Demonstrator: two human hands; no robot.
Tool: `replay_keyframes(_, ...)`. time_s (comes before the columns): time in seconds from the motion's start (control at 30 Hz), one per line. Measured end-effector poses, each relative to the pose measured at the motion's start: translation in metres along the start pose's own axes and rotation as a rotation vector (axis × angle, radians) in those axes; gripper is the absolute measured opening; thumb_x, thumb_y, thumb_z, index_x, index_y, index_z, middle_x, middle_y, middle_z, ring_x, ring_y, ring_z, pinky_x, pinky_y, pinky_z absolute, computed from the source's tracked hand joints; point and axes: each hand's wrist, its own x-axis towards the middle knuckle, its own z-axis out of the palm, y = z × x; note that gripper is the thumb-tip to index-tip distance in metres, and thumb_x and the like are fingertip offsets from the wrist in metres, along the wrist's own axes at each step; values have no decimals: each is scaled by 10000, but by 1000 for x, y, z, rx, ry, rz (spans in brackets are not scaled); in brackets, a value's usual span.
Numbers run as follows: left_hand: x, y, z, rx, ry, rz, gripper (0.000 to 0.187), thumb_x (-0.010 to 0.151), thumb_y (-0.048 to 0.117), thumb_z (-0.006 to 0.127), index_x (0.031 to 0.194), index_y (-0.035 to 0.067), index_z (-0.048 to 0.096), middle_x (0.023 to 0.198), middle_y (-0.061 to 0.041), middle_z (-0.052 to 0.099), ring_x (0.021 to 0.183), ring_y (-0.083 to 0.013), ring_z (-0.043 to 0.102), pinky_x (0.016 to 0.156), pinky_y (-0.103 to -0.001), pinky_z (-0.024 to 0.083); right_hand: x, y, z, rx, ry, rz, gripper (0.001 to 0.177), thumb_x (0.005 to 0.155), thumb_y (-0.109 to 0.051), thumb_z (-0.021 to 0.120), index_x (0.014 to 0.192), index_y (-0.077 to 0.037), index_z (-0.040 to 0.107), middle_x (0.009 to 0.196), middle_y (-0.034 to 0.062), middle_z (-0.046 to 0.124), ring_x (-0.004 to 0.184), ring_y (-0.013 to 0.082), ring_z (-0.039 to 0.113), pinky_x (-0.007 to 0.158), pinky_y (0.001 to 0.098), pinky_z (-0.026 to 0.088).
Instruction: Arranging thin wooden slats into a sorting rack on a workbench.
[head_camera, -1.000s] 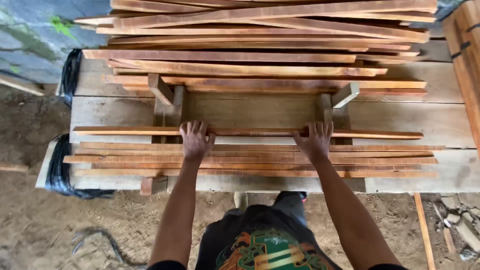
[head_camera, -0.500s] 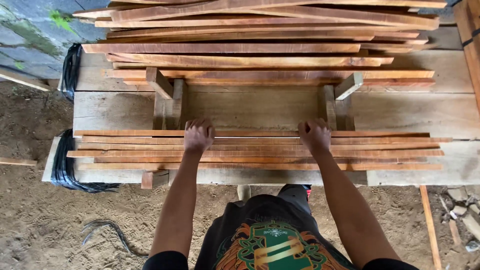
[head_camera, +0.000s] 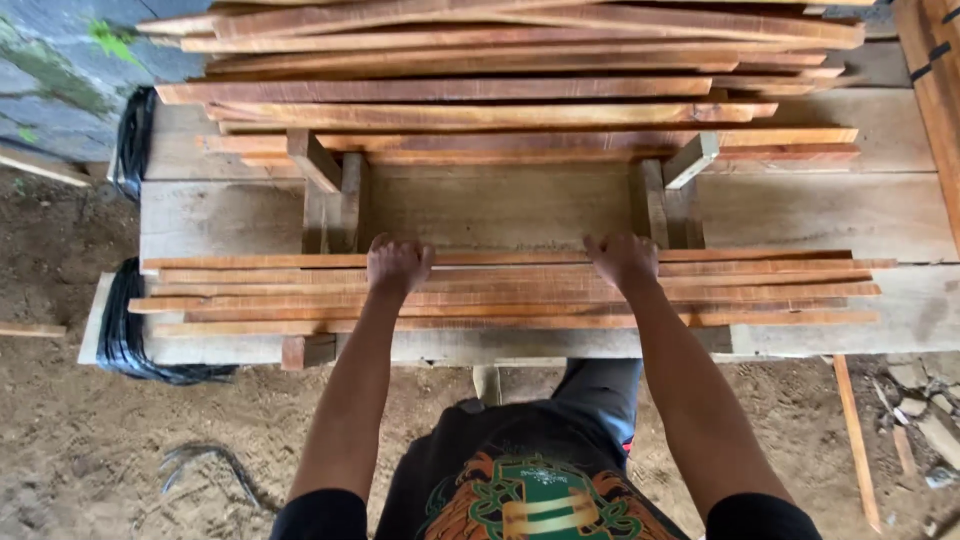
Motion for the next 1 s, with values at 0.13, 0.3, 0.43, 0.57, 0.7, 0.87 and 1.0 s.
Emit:
replay_keyframes(0.13, -8, 1, -21, -73, -98, -52, 480, 857, 447, 466, 613, 127, 727, 602, -141, 706, 668, -398, 749, 773, -480, 575, 7, 4, 6, -79, -61, 12, 747, 930, -760, 322, 825, -215, 821, 927, 77, 807, 973, 364, 765, 883, 463, 540)
replay_keyframes(0.3, -1, 2, -14, -23, 368, 75, 379, 891, 365, 584, 592, 149, 667, 513, -146, 631, 469, -363, 673, 540, -436, 549, 6, 12, 27, -72, 617, -297, 493, 1003, -519, 553, 632, -208, 644, 554, -13, 657, 582, 199, 703, 696, 327, 568)
replay_keyframes(0.43, -6, -8, -4, -87, 540, 212, 261, 901, 267, 574, 693, 184, 707, 631, -21, 669, 641, -234, 715, 678, -343, 556, 12, 20, 40, -20, 823, -409, 371, 886, -435, 661, 612, -203, 570, 518, -5, 550, 548, 232, 641, 565, 345, 527)
replay_keyframes(0.57, -7, -3, -22, -90, 583, 277, 227, 902, 232, 583, 696, 169, 654, 639, -13, 639, 652, -221, 684, 684, -353, 543, 14, 17, 34, 54, 1007, -517, 291, 794, -231, 672, 565, -146, 515, 551, 32, 505, 591, 250, 616, 591, 340, 502)
replay_keyframes(0.7, -8, -8, -7, -73, 571, 271, 213, 918, 239, 597, 719, 174, 634, 678, 4, 628, 698, -206, 680, 690, -342, 527, 14, 21, 39, 74, 988, -480, 273, 817, -227, 670, 608, -145, 516, 590, 23, 486, 636, 250, 616, 578, 350, 501)
replay_keyframes(0.87, -9, -4, -4, -130, 528, 252, 200, 899, 233, 615, 721, 147, 647, 664, -21, 626, 683, -237, 685, 659, -358, 545, 14, 26, 45, 81, 915, -447, 261, 826, -256, 687, 629, -138, 563, 597, 32, 534, 632, 260, 647, 539, 393, 508)
replay_keyframes(1.0, -11, 6, -15, -187, 434, 136, 412, 943, 330, 598, 617, 85, 653, 618, -72, 636, 678, -302, 692, 668, -427, 568, 14, 25, 44, 148, 878, -448, 269, 851, -245, 687, 636, -124, 581, 599, 40, 554, 644, 271, 662, 541, 401, 525)
